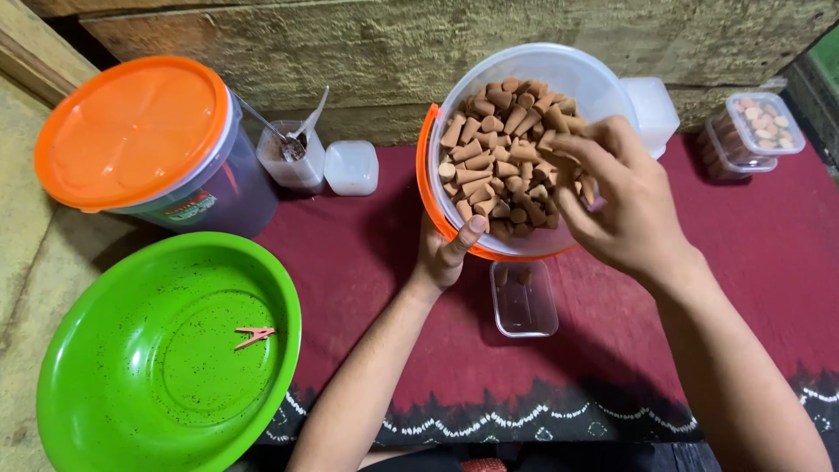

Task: Picking up incense cones from a large bowl and placing them into a small plastic container.

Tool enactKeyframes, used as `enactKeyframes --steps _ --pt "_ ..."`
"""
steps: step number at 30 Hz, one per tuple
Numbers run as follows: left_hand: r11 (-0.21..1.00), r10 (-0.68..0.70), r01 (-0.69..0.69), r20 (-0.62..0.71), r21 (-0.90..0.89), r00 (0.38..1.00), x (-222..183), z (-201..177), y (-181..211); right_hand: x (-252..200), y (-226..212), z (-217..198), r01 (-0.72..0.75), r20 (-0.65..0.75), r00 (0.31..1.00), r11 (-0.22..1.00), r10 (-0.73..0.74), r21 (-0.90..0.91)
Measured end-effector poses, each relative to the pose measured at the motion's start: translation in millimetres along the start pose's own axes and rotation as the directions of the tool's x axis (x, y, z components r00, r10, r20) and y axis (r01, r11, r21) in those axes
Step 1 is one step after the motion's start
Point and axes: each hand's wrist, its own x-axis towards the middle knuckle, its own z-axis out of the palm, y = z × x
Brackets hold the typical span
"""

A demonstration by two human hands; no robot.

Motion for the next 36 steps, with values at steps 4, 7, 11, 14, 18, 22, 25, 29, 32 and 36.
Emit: enactKeyframes --steps 4,7,11,14,18,22,25,29,32,36 --pt "0.997 -0.04 0.04 -0.006 0.067 0.999 -5.3 -6.2 -12.2 -21.3 -20.5 -18.4 0.013 0.089 0.996 0.981 -0.031 0.192" --pt "0.994 -0.035 0.035 -0.004 0.106 0.999 -6.9 -8.1 -14.9 -52.4 -14.5 -17.4 0.024 0.117 0.99 0.899 -0.083 0.437" --pt "0.992 -0.05 0.049 0.0 0.118 0.999 -8.6 -9.6 -17.9 -98.1 25.1 -0.7 -0.061 0.157 0.987 0.828 -0.033 0.558" --pt "0.988 -0.076 0.076 -0.006 0.135 0.997 -12.8 -13.5 -25.2 -106.7 40.7 6.9 -0.185 0.245 0.969 0.786 0.044 0.59" --pt "0.988 -0.097 0.098 -0.017 0.12 0.995 -17.4 -15.9 -31.4 -94.0 33.2 8.5 -0.185 0.348 0.935 0.733 -0.074 0.654" --pt "0.981 -0.116 0.117 -0.015 0.154 0.993 -19.3 -21.2 -34.9 -106.0 44.0 17.0 -0.132 0.309 0.948 0.783 -0.08 0.608" --pt "0.983 -0.096 0.101 -0.045 0.154 0.994 -26.6 -24.8 -41.8 -112.9 46.2 15.1 -0.105 0.349 0.925 0.779 -0.153 0.618" --pt "0.985 -0.103 0.104 -0.015 0.137 0.995 -21.4 -22.0 -37.3 -110.5 33.6 22.3 -0.049 0.232 0.967 0.811 -0.108 0.582" --pt "0.985 -0.11 0.109 -0.002 0.135 0.994 -20.9 -22.3 -34.7 -109.3 24.4 32.7 -0.016 0.147 0.987 0.865 -0.067 0.502" --pt "0.98 -0.134 0.133 -0.003 0.147 0.991 -22.8 -23.9 -33.5 -119.2 28.5 40.1 -0.025 0.117 0.993 0.926 -0.021 0.377"
